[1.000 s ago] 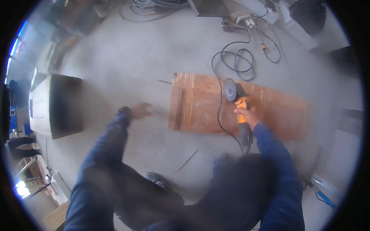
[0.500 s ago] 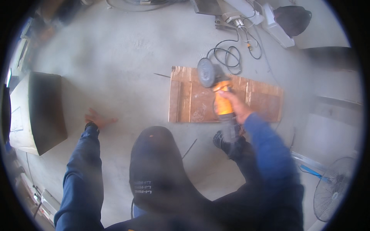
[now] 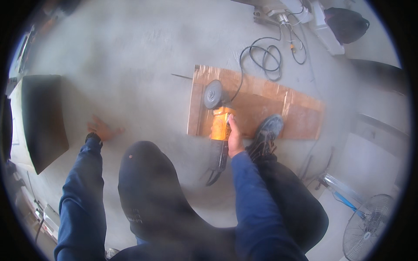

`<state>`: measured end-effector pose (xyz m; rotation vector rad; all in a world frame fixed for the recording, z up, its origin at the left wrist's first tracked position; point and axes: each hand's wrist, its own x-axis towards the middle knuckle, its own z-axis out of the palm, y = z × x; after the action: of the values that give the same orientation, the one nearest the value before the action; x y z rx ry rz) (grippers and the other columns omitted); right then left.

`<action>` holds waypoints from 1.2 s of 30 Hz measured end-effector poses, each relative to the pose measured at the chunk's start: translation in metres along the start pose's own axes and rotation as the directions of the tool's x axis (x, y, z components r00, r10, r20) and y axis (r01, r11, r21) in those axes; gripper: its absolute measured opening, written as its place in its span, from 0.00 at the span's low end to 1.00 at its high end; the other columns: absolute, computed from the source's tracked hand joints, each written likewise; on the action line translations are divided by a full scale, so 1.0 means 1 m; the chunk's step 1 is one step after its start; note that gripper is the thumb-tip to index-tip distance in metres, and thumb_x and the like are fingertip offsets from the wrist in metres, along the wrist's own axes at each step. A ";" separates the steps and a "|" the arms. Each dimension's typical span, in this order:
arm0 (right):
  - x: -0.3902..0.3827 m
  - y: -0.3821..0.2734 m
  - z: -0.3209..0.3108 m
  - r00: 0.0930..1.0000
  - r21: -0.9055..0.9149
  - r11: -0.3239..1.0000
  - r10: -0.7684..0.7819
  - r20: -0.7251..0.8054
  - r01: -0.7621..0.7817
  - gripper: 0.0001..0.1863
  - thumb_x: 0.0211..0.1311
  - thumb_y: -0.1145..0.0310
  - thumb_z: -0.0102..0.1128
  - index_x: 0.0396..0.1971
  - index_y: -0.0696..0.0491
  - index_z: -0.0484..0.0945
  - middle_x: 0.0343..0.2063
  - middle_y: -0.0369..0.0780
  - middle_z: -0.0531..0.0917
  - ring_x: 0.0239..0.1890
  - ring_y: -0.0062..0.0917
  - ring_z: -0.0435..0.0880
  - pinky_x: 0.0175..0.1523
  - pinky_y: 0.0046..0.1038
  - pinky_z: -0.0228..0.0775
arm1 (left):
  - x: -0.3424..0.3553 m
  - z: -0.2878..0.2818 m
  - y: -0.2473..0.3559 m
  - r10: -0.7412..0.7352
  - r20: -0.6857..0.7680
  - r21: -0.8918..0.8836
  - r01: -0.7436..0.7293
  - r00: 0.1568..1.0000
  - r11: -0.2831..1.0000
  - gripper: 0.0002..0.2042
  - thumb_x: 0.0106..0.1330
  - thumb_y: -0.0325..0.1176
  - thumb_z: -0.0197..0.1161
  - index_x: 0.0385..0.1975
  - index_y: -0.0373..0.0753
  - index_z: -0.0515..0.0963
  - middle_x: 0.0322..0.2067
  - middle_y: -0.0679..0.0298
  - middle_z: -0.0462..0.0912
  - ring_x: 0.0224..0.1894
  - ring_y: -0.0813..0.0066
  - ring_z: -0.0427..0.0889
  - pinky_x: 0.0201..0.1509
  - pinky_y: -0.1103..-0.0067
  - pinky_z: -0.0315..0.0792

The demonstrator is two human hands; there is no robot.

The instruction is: The person kneels on the floor and uses an angle grinder to cut a rectangular wooden board into strips. After cutting, the person uses a chisel to remove small wood fragments from the board's surface.

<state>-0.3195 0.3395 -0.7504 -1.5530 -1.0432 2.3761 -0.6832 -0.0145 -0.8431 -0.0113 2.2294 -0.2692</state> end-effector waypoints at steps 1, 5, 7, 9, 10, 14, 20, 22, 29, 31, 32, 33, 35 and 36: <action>-0.001 -0.002 -0.003 1.000 0.002 1.000 0.005 -0.010 -0.005 0.35 0.76 0.34 0.44 0.52 0.54 0.78 0.34 0.44 0.86 0.31 0.33 0.88 0.40 0.33 0.82 | 0.000 0.000 0.000 -0.007 0.012 0.003 0.007 1.000 1.000 0.86 0.38 0.76 0.79 0.75 0.38 0.11 0.76 0.26 0.17 0.79 0.21 0.24 0.80 0.40 0.38; -0.007 -0.011 -0.014 0.998 -0.048 0.998 -0.033 -0.047 0.030 0.34 0.77 0.33 0.44 0.50 0.53 0.78 0.32 0.43 0.86 0.29 0.32 0.88 0.39 0.32 0.82 | -0.002 -0.003 0.004 -0.008 0.017 0.021 0.008 1.000 1.000 0.86 0.40 0.77 0.77 0.75 0.37 0.10 0.74 0.23 0.15 0.78 0.17 0.24 0.79 0.38 0.35; -0.011 -0.017 -0.020 0.998 -0.096 0.994 -0.050 -0.044 0.045 0.34 0.77 0.34 0.44 0.52 0.53 0.78 0.32 0.43 0.86 0.30 0.32 0.88 0.39 0.32 0.82 | -0.003 -0.003 0.005 -0.010 0.014 0.029 0.010 1.000 1.000 0.85 0.40 0.77 0.77 0.75 0.38 0.10 0.74 0.23 0.15 0.78 0.17 0.24 0.79 0.38 0.35; -0.016 -0.024 -0.027 0.998 -0.126 0.991 -0.054 -0.043 0.048 0.34 0.78 0.34 0.44 0.53 0.53 0.77 0.32 0.43 0.86 0.30 0.31 0.88 0.40 0.32 0.82 | 0.000 0.000 0.005 -0.020 0.015 0.077 0.019 1.000 0.997 0.84 0.42 0.78 0.76 0.75 0.38 0.11 0.74 0.23 0.15 0.78 0.17 0.24 0.79 0.39 0.35; -0.019 -0.026 -0.030 0.997 -0.132 0.990 -0.060 -0.042 0.053 0.35 0.78 0.34 0.44 0.54 0.54 0.77 0.33 0.43 0.86 0.32 0.31 0.88 0.41 0.32 0.82 | 0.003 0.002 0.005 -0.019 0.012 0.082 0.018 1.000 0.996 0.84 0.42 0.78 0.75 0.75 0.38 0.11 0.75 0.23 0.15 0.78 0.18 0.25 0.80 0.39 0.35; -0.022 -0.034 -0.040 0.995 -0.188 0.981 -0.062 -0.078 0.047 0.36 0.78 0.33 0.43 0.57 0.53 0.75 0.36 0.43 0.86 0.35 0.30 0.88 0.44 0.32 0.82 | 0.017 0.003 -0.001 -0.040 -0.047 0.071 0.043 0.998 0.997 0.84 0.39 0.77 0.77 0.77 0.40 0.13 0.77 0.25 0.22 0.80 0.23 0.27 0.81 0.42 0.38; -0.009 -0.022 -0.045 0.995 -0.089 0.992 -0.088 -0.040 0.084 0.32 0.78 0.37 0.49 0.59 0.53 0.74 0.39 0.41 0.85 0.35 0.30 0.88 0.41 0.35 0.83 | 0.031 0.014 -0.004 0.029 -0.050 0.040 -0.027 0.998 0.999 0.85 0.39 0.75 0.79 0.77 0.42 0.12 0.76 0.25 0.20 0.80 0.24 0.26 0.82 0.44 0.36; -0.010 -0.023 -0.040 0.993 -0.081 0.990 -0.115 -0.020 0.113 0.33 0.78 0.36 0.49 0.58 0.52 0.75 0.38 0.41 0.85 0.33 0.30 0.88 0.40 0.33 0.83 | 0.029 0.013 -0.007 0.011 -0.080 0.051 -0.007 0.997 0.999 0.85 0.39 0.76 0.78 0.77 0.42 0.13 0.76 0.25 0.20 0.80 0.23 0.26 0.82 0.44 0.35; -0.018 -0.030 -0.022 0.994 -0.246 0.964 -0.098 0.040 0.105 0.34 0.73 0.34 0.55 0.56 0.52 0.75 0.37 0.41 0.84 0.35 0.27 0.88 0.40 0.31 0.83 | 0.022 0.003 -0.006 0.041 -0.048 0.087 -0.036 0.998 0.996 0.86 0.36 0.76 0.79 0.77 0.40 0.13 0.76 0.25 0.19 0.79 0.20 0.26 0.81 0.42 0.36; -0.020 -0.032 -0.022 0.996 -0.187 0.981 -0.029 0.086 0.044 0.32 0.72 0.39 0.61 0.56 0.53 0.75 0.38 0.41 0.85 0.36 0.28 0.88 0.42 0.31 0.84 | 0.019 -0.001 0.000 -0.009 -0.034 0.014 0.010 0.999 1.000 0.86 0.36 0.75 0.80 0.77 0.40 0.13 0.76 0.25 0.19 0.79 0.19 0.26 0.81 0.41 0.37; -0.021 -0.031 -0.023 0.996 -0.251 0.966 -0.035 0.081 0.055 0.30 0.70 0.43 0.64 0.56 0.54 0.75 0.39 0.41 0.85 0.36 0.28 0.88 0.42 0.32 0.83 | 0.016 -0.001 0.003 -0.011 -0.043 0.020 0.012 0.999 1.000 0.86 0.36 0.75 0.80 0.76 0.40 0.13 0.76 0.25 0.19 0.79 0.19 0.26 0.81 0.41 0.37; -0.018 -0.031 -0.023 0.996 -0.301 0.951 -0.047 0.081 0.069 0.28 0.69 0.48 0.67 0.56 0.54 0.75 0.39 0.41 0.85 0.37 0.29 0.89 0.43 0.33 0.83 | 0.015 -0.003 0.008 -0.012 -0.053 0.015 0.013 0.999 1.000 0.87 0.36 0.75 0.80 0.76 0.39 0.12 0.76 0.25 0.19 0.79 0.19 0.26 0.80 0.41 0.37; -0.017 -0.028 -0.023 0.998 -0.301 0.953 -0.018 0.066 0.037 0.26 0.65 0.56 0.69 0.56 0.54 0.74 0.40 0.41 0.85 0.37 0.30 0.89 0.44 0.34 0.83 | 0.011 -0.002 0.012 -0.017 -0.049 0.012 0.018 0.999 1.000 0.87 0.36 0.75 0.80 0.76 0.39 0.12 0.76 0.25 0.19 0.79 0.19 0.26 0.80 0.40 0.38; -0.016 -0.028 -0.022 0.998 -0.252 0.968 0.011 0.058 0.004 0.25 0.64 0.60 0.69 0.57 0.55 0.74 0.40 0.41 0.85 0.37 0.31 0.89 0.44 0.34 0.83 | 0.009 -0.001 0.013 -0.016 -0.046 0.004 0.016 0.999 1.000 0.86 0.37 0.75 0.80 0.76 0.40 0.12 0.76 0.25 0.19 0.79 0.19 0.27 0.80 0.40 0.38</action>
<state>-0.3004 0.3641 -0.7270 -1.5671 -1.4048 2.3818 -0.6889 -0.0026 -0.8519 -0.0211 2.2749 -0.2856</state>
